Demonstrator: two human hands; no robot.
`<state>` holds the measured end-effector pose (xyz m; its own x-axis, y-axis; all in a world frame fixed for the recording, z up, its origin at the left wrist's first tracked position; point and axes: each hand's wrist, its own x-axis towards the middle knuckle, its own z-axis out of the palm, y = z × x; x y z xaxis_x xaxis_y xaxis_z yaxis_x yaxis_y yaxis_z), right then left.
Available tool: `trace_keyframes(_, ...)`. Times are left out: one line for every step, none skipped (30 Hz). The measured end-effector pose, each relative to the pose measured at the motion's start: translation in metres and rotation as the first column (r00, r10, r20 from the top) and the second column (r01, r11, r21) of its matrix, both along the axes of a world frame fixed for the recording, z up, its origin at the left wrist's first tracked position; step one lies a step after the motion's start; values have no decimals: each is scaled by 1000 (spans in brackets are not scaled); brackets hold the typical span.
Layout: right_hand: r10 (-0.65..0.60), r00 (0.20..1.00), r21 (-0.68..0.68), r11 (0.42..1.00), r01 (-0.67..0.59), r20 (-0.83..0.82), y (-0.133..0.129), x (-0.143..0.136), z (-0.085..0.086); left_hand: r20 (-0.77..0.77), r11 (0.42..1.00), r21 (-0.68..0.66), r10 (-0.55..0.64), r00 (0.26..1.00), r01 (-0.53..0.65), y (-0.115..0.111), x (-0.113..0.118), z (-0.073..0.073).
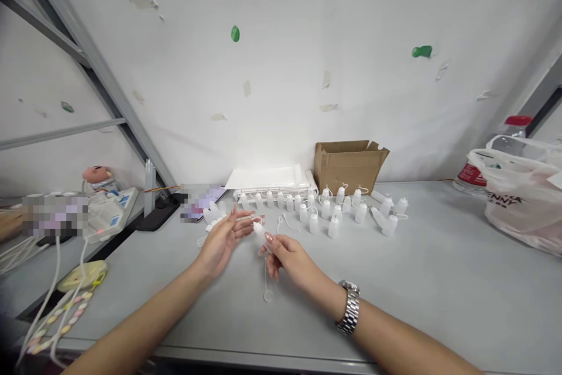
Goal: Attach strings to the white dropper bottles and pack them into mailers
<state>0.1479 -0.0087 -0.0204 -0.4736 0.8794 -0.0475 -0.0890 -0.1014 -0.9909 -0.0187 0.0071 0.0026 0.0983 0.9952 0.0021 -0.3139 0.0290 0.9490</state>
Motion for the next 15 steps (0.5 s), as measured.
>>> trace_keyframes(-9, 1000, -2, 1000, 9, 0, 0, 0, 0, -13, 1000, -7, -17, 1000, 17, 0, 1, -2)
trace_keyframes(-16, 1000, -3, 1000, 16, 1, 0, 1, 1, -27, 999, -8, -45, 999, 45, -1, 2, -4)
trace_keyframes(-21, 1000, -2, 1000, 21, 6, 0, 1, 1, -35, 997, -6, -73, 997, 72, -2, 3, -6)
trace_keyframes(-26, 1000, 2, 1000, 26, 10, 0, 2, 2, -38, 996, -3, -95, 995, 95, -3, 5, -7)
trace_keyframes(-29, 999, 8, 1000, 29, 16, 0, 2, 3, -38, 994, 3, -108, 993, 108, -4, 6, -8)
trace_keyframes(-32, 999, 16, 999, 31, 24, 0, 2, 3, -42, 993, 14, -116, 992, 117, -5, 7, -8)
trace_keyframes(-33, 999, 28, 999, 32, 36, -1, 2, 4, -56, 992, 30, -120, 991, 122, -6, 8, -7)
trace_keyframes(-37, 998, 41, 999, 35, 54, -1, 2, 4, -83, 991, 46, -119, 989, 123, -7, 8, -6)
trace_keyframes(-44, 996, 54, 998, 40, 76, -2, 2, 5, -122, 990, 57, -118, 985, 126, -8, 8, -5)
trace_keyframes(-49, 994, 66, 997, 43, 101, -3, 2, 5, -164, 990, 61, -120, 979, 131, -8, 8, -4)
trace_keyframes(-54, 991, 76, 996, 45, 126, -3, 2, 5, -202, 989, 57, -122, 972, 136, -8, 8, -2)
trace_keyframes(-57, 987, 86, 995, 45, 148, -4, 1, 4, -229, 989, 49, -126, 965, 140, -8, 7, -2)
trace_keyframes(-58, 984, 94, 995, 42, 167, -4, 1, 4, -244, 989, 41, -127, 962, 141, -8, 7, -1)
trace_keyframes(-56, 982, 102, 994, 38, 182, -4, 1, 3, -250, 989, 38, -131, 959, 145, -9, 7, -1)
trace_keyframes(-52, 980, 110, 993, 31, 192, -4, 0, 3, -253, 988, 40, -137, 958, 152, -9, 7, -1)
